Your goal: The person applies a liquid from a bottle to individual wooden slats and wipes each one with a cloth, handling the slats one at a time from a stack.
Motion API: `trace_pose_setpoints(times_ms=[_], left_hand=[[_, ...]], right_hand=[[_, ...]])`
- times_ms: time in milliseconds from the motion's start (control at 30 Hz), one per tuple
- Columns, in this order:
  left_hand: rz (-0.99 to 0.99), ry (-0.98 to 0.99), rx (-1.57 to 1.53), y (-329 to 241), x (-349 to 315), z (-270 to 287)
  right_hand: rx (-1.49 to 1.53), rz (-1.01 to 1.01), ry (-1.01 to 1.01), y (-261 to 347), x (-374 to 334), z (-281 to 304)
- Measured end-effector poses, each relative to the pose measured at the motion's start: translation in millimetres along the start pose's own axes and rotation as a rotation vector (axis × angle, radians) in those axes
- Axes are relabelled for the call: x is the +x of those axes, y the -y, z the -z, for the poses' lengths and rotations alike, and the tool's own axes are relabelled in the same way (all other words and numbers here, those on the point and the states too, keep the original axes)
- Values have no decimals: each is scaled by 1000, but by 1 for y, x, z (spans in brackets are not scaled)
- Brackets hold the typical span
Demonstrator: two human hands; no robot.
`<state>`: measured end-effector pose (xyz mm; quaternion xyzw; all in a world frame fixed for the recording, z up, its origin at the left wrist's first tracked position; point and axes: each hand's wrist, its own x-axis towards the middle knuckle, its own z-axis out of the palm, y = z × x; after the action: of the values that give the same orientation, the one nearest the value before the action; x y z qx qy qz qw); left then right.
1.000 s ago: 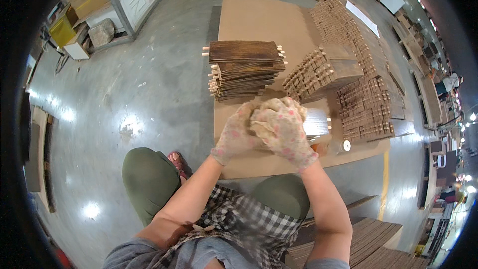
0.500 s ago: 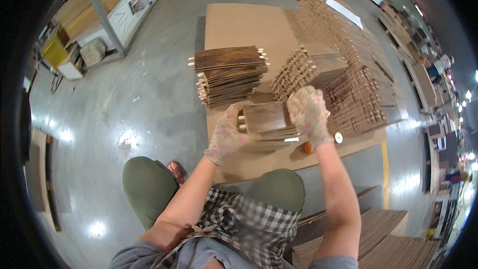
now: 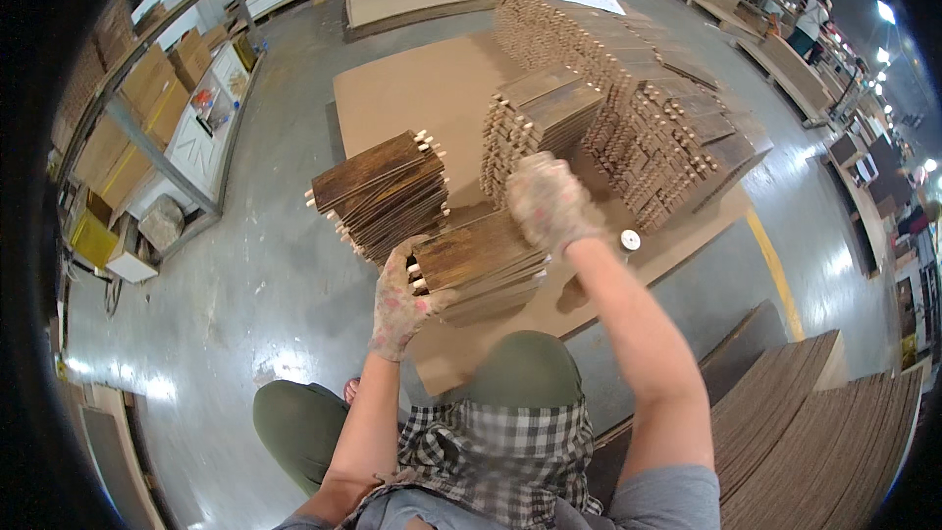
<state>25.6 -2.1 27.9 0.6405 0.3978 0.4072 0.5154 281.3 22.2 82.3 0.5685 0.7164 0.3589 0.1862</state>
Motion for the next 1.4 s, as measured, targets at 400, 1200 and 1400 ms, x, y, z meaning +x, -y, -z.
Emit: trace_pose_setpoints(times_ms=[400, 1200, 1400], left_hand=[[-328, 28, 754, -33, 6, 25], [-305, -82, 334, 8, -9, 14], [-107, -126, 37, -11, -10, 2]], right_hand=[[2265, -453, 173, -34, -53, -1], [1860, -662, -582, -7, -84, -29], [1176, 121, -456, 64, -12, 74]])
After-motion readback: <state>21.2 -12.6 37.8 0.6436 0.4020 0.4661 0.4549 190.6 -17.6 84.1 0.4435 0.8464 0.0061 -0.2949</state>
